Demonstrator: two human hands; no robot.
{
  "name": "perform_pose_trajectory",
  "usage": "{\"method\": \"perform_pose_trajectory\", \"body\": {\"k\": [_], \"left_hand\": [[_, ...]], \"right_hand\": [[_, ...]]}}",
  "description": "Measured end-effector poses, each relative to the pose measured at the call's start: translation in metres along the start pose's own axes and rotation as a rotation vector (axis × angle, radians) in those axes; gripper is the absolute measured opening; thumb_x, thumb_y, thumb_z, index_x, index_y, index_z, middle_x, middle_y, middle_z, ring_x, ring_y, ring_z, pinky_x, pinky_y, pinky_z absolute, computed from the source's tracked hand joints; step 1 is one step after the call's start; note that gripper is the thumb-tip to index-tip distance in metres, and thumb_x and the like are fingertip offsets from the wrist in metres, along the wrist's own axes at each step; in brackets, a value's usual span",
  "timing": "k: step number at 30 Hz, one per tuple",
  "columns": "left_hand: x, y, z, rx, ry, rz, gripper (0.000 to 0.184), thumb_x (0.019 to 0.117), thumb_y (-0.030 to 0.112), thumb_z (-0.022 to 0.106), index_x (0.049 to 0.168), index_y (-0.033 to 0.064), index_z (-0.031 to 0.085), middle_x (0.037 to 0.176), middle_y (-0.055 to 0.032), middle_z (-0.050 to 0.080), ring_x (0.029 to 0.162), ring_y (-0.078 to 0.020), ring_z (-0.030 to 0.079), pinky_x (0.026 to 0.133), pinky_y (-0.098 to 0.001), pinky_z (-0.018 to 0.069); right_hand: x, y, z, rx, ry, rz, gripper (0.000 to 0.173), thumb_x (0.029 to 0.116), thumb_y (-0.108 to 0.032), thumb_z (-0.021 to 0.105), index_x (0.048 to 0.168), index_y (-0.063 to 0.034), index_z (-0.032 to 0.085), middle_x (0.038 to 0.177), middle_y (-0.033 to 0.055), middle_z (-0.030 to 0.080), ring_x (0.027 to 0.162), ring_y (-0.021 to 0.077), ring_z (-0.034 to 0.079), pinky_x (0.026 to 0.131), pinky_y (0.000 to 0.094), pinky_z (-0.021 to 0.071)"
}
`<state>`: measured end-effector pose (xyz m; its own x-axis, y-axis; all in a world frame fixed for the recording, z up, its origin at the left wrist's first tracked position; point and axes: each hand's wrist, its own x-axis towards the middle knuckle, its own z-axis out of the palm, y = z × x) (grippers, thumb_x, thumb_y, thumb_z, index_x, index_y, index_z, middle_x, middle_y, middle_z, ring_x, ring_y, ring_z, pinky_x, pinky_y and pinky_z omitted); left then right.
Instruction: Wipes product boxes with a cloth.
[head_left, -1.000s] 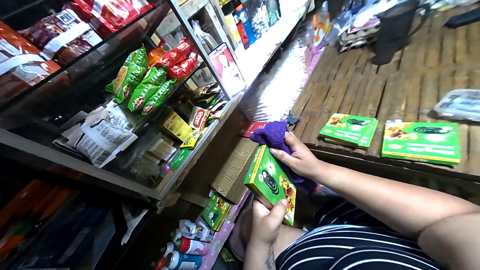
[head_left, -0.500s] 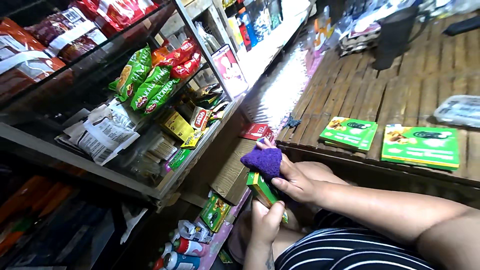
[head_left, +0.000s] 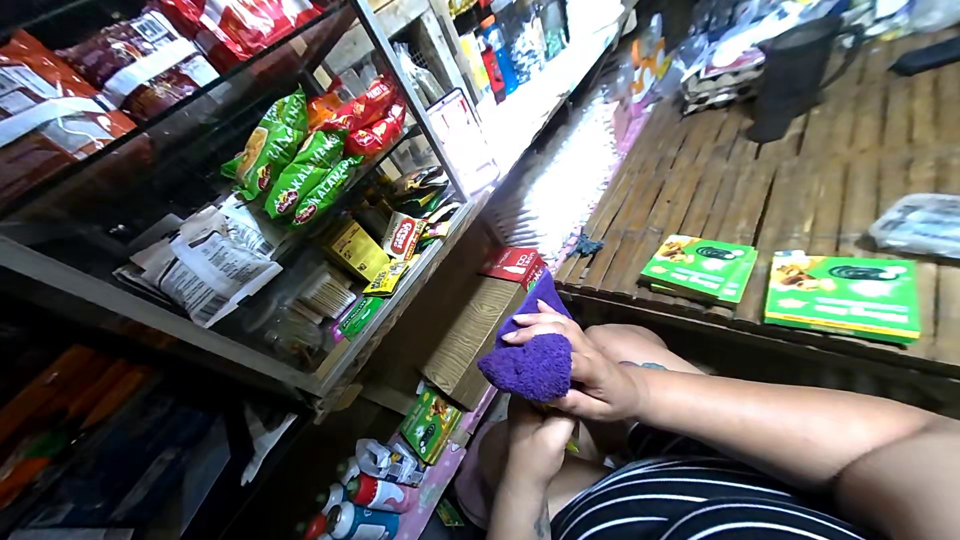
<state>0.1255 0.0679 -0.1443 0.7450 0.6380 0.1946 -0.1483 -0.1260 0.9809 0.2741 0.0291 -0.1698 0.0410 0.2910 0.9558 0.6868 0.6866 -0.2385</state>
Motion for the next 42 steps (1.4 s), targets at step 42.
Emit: {"method": "perform_pose_trajectory", "body": {"k": [42], "left_hand": [[0.001, -0.017, -0.009, -0.048, -0.171, 0.188, 0.031, 0.0769, -0.007, 0.063, 0.107, 0.0006, 0.061, 0.094, 0.0036, 0.071, 0.092, -0.0013, 0.068, 0.085, -0.0232, 0.0573]], "right_hand": [[0.002, 0.004, -0.009, -0.125, -0.023, -0.080, 0.039, 0.1084, -0.048, 0.036, 0.118, -0.0160, 0.055, 0.140, 0.0105, 0.058, 0.142, 0.0235, 0.046, 0.122, 0.0530, 0.0281]]}}
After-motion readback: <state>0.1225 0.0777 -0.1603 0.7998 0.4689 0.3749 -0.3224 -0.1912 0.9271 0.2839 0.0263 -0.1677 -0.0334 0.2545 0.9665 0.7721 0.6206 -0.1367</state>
